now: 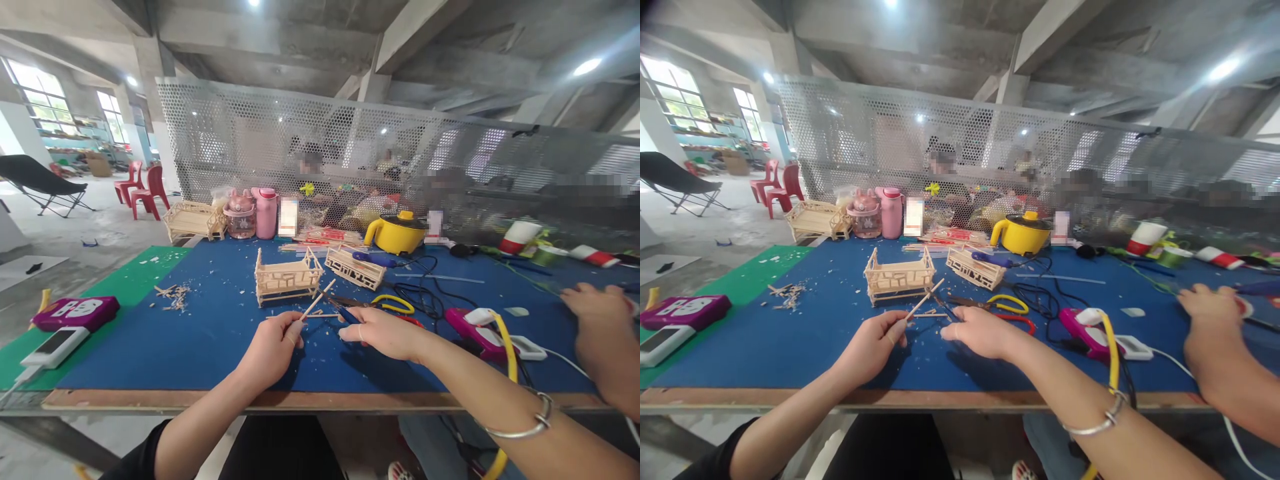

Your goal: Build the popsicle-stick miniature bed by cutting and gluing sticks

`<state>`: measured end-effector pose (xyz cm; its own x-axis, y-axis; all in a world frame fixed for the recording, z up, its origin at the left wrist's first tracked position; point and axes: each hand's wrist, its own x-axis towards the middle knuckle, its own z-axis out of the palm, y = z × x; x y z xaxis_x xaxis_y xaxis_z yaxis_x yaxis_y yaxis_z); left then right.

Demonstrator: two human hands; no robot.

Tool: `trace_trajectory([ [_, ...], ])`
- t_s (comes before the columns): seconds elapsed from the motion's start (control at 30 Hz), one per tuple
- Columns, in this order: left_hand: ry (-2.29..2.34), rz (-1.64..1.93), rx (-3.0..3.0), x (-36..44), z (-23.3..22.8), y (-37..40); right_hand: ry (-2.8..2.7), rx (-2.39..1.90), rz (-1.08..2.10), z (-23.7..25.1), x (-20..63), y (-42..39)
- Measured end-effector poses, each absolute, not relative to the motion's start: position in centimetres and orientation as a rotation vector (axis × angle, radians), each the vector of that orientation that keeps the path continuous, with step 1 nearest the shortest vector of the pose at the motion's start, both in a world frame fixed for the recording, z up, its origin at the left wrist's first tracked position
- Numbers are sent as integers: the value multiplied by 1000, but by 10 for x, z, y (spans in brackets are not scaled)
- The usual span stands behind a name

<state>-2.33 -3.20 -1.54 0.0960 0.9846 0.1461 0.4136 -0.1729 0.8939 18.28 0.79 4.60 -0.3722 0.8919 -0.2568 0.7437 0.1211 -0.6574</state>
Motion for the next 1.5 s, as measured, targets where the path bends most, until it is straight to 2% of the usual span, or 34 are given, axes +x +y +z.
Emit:
trace_trajectory([
  [0.2,1356,1033,1654,-22,-19,-35,-2104,-1620,1176,38,178,5],
  [0.3,1358,1020,1661,-22,-19,-36,-2147,-1630,1076,34,178,5],
  [0.43,1397,1001,1687,-20,-18,-36,-2308,-1623,726,28,176,2],
  [0.7,1482,971,1631,-18,-20,-34,-2439,-1825,-301,18,162,1],
  [0.77,1500,926,1653,-16,-19,-34,-2430,-1818,-407,18,162,3],
  [0.83,1521,944,1769,-17,-16,-34,-2375,-1817,-137,20,167,5],
  [0.9,1546,962,1952,-21,-14,-32,-2317,-1791,309,24,174,6],
  [1.0,1555,865,2167,-31,-16,-26,-2085,-1547,1300,30,189,5],
  [1.07,1589,794,2228,-36,-20,-18,-1742,-1310,1831,32,198,4],
  [1.1,1620,766,2253,-37,-22,-14,-1601,-1246,1980,32,200,4],
  [1.17,1701,727,2319,-36,-24,-8,-1565,-1333,2019,30,201,3],
  [1.27,1789,764,2409,-33,-21,-5,-1876,-1566,1741,28,197,1],
  [1.4,1791,1160,2390,-34,-7,-13,-2392,-1675,863,33,193,1],
  [1.5,1547,1149,2579,-34,2,-14,-2591,-1709,297,36,189,0],
])
